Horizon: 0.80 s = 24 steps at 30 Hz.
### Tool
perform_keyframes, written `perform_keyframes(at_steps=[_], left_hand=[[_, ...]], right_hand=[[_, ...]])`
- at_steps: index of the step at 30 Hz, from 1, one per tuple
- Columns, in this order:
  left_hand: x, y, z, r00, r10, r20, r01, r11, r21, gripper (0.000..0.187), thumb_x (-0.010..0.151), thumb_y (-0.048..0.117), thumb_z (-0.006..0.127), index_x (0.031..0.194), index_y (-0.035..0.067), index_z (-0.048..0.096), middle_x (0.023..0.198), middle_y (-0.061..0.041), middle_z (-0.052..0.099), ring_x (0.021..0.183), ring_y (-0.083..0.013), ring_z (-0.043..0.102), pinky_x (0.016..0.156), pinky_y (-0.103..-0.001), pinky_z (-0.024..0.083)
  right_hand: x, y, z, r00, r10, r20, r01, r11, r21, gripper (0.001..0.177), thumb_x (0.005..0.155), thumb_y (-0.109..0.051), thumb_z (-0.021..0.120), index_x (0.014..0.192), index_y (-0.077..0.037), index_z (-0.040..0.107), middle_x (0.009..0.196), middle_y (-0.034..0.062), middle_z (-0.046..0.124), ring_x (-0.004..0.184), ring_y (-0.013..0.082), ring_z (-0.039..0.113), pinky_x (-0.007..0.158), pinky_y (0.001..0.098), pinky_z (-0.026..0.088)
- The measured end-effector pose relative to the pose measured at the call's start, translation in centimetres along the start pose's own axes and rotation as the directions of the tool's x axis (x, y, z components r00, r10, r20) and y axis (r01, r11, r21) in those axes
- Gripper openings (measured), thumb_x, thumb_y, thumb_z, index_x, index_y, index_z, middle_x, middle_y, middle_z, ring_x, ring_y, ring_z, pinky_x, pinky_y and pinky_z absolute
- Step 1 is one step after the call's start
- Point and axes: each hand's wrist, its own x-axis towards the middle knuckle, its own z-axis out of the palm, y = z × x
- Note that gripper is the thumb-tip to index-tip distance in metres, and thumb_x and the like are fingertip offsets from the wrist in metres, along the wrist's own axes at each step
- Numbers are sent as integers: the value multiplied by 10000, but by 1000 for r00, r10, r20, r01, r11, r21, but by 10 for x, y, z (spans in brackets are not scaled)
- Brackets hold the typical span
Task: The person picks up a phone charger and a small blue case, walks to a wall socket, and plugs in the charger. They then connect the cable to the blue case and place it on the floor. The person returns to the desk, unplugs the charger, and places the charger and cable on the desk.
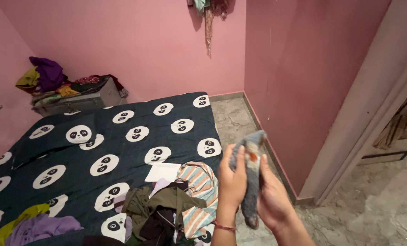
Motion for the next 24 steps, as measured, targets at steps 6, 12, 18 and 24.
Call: perform_keyframes(at_steps=[6,12,18,24], left_hand=[[-1,-7,-2,986,157,50,-161,980,118,271,962,231,679,1118,15,628,942,-140,715,864,-213,671,776,-331,543],[29,-27,-13,981,-173,-86,180,981,79,383,1034,377,583,1018,13,702,871,-139,739,797,-194,667,750,-340,538],[8,-10,-23,986,140,95,-153,978,142,374,937,329,653,1184,50,635,1060,-172,679,987,-283,678,863,-354,530],[7,-2,-13,993,98,-61,-73,941,330,321,888,316,742,1056,54,664,1003,-148,698,939,-309,702,808,-385,545]], right_hand=[[11,3,-7,1000,9,16,-9,1000,-4,430,1046,-370,443,1284,-48,603,1194,102,689,1028,197,679,910,402,549],[7,14,12,1000,6,-7,-7,997,-73,474,1062,-400,439,1314,-43,623,1249,73,672,1087,155,627,995,359,482],[14,6,15,1000,-14,9,14,997,71,429,1051,-349,404,1286,-43,592,1228,121,665,1064,216,665,962,400,531],[18,23,1,996,-27,89,21,997,72,368,1063,-278,432,1280,-22,583,1184,119,678,1021,210,676,905,403,553]])
